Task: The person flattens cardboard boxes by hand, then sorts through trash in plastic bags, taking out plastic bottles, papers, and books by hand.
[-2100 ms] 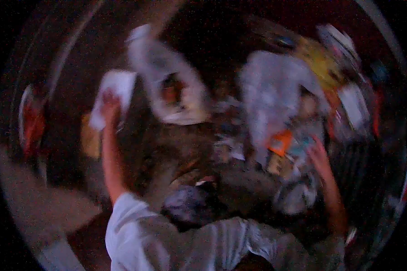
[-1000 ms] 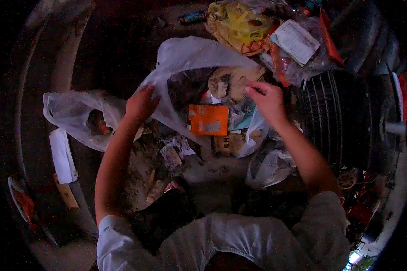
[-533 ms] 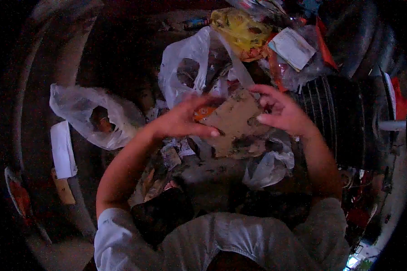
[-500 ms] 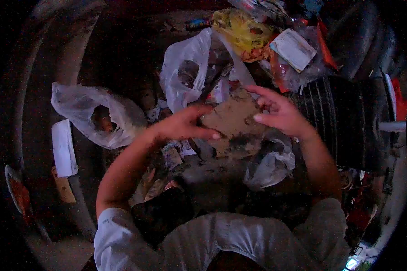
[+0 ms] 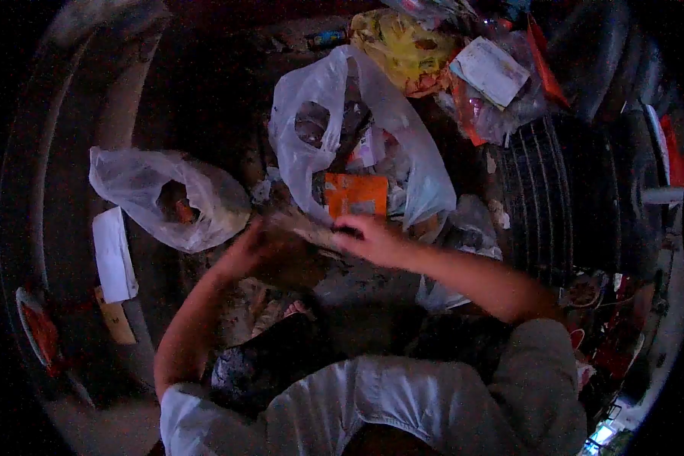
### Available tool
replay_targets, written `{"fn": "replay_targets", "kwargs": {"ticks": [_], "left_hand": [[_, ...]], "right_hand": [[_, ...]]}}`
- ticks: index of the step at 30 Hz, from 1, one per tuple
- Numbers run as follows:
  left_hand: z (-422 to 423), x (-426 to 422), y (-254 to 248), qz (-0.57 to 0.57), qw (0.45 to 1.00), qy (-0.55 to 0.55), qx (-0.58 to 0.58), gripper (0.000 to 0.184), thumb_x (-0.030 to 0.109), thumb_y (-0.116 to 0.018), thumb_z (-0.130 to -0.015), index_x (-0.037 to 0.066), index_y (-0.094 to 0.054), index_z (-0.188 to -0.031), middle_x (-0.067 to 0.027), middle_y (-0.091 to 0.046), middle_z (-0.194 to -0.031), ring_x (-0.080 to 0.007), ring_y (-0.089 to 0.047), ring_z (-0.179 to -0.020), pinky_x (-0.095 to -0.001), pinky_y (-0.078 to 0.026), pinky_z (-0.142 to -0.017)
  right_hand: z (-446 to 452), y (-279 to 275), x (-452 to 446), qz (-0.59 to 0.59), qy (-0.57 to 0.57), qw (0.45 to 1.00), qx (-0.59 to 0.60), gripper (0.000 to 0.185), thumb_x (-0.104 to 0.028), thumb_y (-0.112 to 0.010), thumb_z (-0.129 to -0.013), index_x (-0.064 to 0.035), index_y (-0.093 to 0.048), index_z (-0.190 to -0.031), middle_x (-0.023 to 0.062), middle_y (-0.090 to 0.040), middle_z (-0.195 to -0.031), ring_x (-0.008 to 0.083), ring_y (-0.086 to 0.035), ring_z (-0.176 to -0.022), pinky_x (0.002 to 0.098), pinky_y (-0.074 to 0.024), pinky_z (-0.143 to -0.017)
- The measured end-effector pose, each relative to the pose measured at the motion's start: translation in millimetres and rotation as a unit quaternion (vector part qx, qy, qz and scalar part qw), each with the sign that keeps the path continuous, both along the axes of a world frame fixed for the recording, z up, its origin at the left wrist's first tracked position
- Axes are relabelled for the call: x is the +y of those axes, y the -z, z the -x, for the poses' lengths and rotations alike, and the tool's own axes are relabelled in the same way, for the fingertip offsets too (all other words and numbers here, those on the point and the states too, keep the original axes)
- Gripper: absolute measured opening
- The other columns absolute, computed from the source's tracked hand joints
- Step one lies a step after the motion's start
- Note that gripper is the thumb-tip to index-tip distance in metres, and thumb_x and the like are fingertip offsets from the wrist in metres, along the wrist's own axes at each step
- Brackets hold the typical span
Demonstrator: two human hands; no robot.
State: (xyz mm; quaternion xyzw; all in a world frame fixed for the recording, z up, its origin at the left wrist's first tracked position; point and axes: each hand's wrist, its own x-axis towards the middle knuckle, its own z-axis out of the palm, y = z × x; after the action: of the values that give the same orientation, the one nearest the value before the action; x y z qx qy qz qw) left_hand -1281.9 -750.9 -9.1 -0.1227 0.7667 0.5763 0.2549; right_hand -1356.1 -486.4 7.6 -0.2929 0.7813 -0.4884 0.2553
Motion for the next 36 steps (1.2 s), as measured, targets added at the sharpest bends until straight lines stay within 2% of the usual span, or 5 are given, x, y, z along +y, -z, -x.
{"fn": "replay_targets", "kwargs": {"ticks": [9, 24, 28, 30, 36], "left_hand": [[-100, -202, -81, 0.153, 0.828, -0.492, 0.222, 0.053, 0.018, -0.054, -0.078, 0.004, -0.028, -0.122, -0.0113, -0.041, -0.117, -0.0213, -0.04, -0.107, -0.0346, -0.036, -0.086], [-82, -285, -73, 0.701, 0.677, -0.214, -0.064, 0.034, 0.015, -0.048, -0.079, 0.003, -0.042, -0.111, -0.0155, -0.045, -0.111, -0.0271, -0.043, -0.105, -0.0397, -0.036, -0.085], [-47, -267, -99, 0.807, 0.489, -0.17, 0.283, 0.028, 0.012, -0.046, -0.08, 0.003, -0.047, -0.105, -0.0158, -0.047, -0.107, -0.0273, -0.044, -0.103, -0.04, -0.037, -0.084], [-4, -210, -93, 0.393, 0.765, -0.237, 0.452, 0.023, 0.005, -0.048, -0.077, 0.002, -0.049, -0.1, -0.0141, -0.05, -0.098, -0.0258, -0.047, -0.097, -0.0361, -0.039, -0.082], [82, 63, -61, 0.149, 0.868, 0.328, 0.341, 0.022, 0.012, -0.051, -0.074, 0.007, -0.053, -0.096, -0.0115, -0.053, -0.097, -0.0293, -0.048, -0.096, -0.0362, -0.041, -0.079]], "right_hand": [[83, 46, 32, -0.066, 0.355, 0.892, -0.271, 0.046, -0.026, -0.059, -0.075, -0.0061, -0.038, -0.111, 0.0073, -0.048, -0.097, 0.0168, -0.052, -0.078, 0.0287, -0.0482, -0.059], [126, -42, 112, 0.044, 0.259, 0.961, 0.086, 0.02, -0.015, -0.05, -0.079, -0.0019, -0.053, -0.093, 0.0047, -0.055, -0.092, 0.0135, -0.051, -0.087, 0.0265, -0.0416, -0.073], [109, -50, 109, -0.05, 0.153, 0.927, 0.338, 0.016, -0.011, -0.053, -0.074, -0.001, -0.053, -0.087, 0.0077, -0.055, -0.093, 0.0165, -0.052, -0.086, 0.0268, -0.0405, -0.074], [91, -44, 86, -0.102, 0.11, 0.943, 0.298, 0.018, -0.008, -0.056, -0.066, -0.0013, -0.054, -0.082, 0.0123, -0.053, -0.098, 0.0235, -0.051, -0.091, 0.0302, -0.0419, -0.075], [39, 39, 66, -0.321, -0.057, 0.891, 0.315, 0.022, -0.015, -0.057, -0.061, -0.003, -0.057, -0.08, 0.0113, -0.054, -0.086, 0.0261, -0.05, -0.09, 0.0365, -0.0397, -0.08]]}}
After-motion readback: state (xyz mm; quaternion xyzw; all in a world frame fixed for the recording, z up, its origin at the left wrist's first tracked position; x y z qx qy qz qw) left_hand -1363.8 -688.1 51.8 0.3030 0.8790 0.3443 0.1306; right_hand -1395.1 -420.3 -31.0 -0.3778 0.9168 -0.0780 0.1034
